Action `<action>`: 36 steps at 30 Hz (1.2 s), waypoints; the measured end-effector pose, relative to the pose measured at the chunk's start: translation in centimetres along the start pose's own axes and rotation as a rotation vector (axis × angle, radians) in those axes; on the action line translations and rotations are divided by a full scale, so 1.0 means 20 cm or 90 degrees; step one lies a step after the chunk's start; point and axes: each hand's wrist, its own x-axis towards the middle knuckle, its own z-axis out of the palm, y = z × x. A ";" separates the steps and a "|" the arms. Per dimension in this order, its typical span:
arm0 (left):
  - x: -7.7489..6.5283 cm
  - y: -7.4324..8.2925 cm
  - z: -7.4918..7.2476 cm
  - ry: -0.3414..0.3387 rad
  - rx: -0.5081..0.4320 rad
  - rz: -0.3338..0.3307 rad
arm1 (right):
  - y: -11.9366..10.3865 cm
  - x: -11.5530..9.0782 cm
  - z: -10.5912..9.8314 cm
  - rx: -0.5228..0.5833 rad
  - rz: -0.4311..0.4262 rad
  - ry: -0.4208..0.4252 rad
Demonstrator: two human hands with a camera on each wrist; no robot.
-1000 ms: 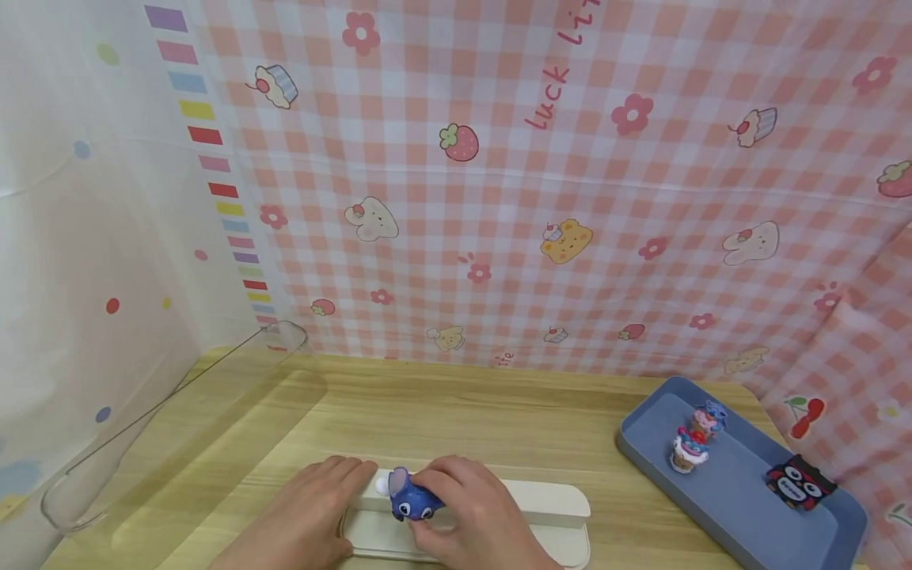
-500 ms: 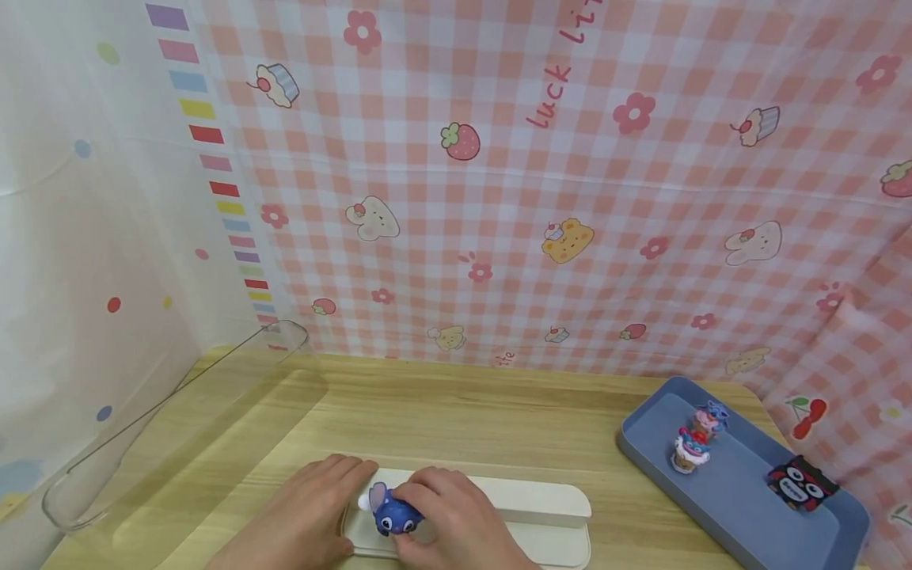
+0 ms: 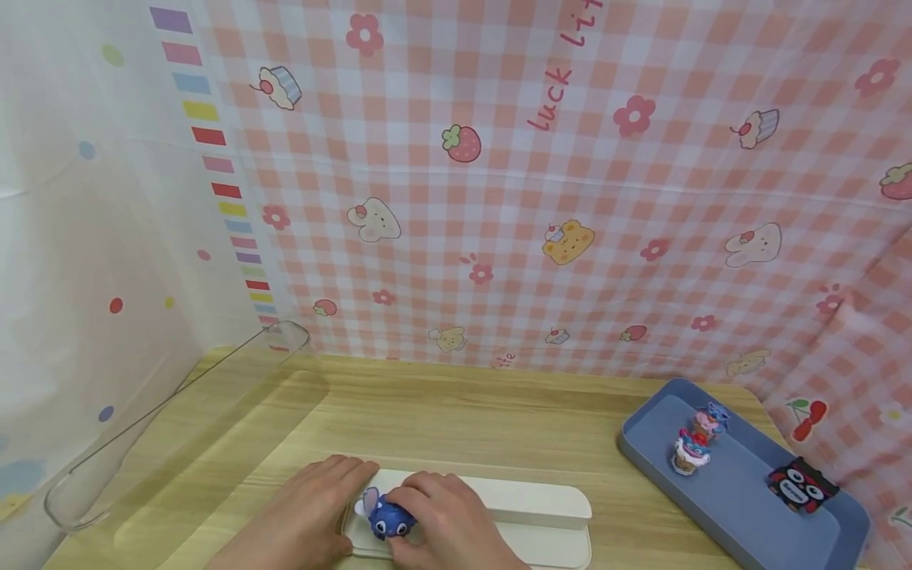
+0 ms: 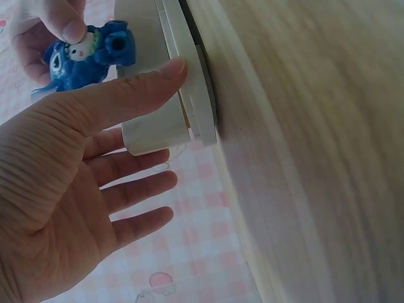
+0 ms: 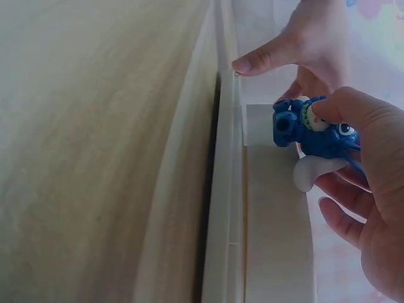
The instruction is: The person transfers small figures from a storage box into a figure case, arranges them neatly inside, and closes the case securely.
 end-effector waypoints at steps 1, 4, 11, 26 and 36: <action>0.00 0.00 0.00 0.001 0.000 0.000 | 0.00 0.00 0.00 0.000 0.002 -0.007; 0.00 0.00 0.00 0.001 0.001 0.000 | 0.00 0.00 0.02 0.002 0.012 -0.029; -0.01 0.01 0.00 0.019 0.010 0.008 | -0.01 0.00 0.04 0.001 0.044 -0.065; 0.00 0.00 -0.01 -0.006 0.000 -0.003 | -0.03 0.00 0.05 -0.031 0.049 -0.086; 0.00 0.01 -0.01 -0.009 0.005 -0.002 | -0.03 0.00 0.05 -0.034 0.061 -0.104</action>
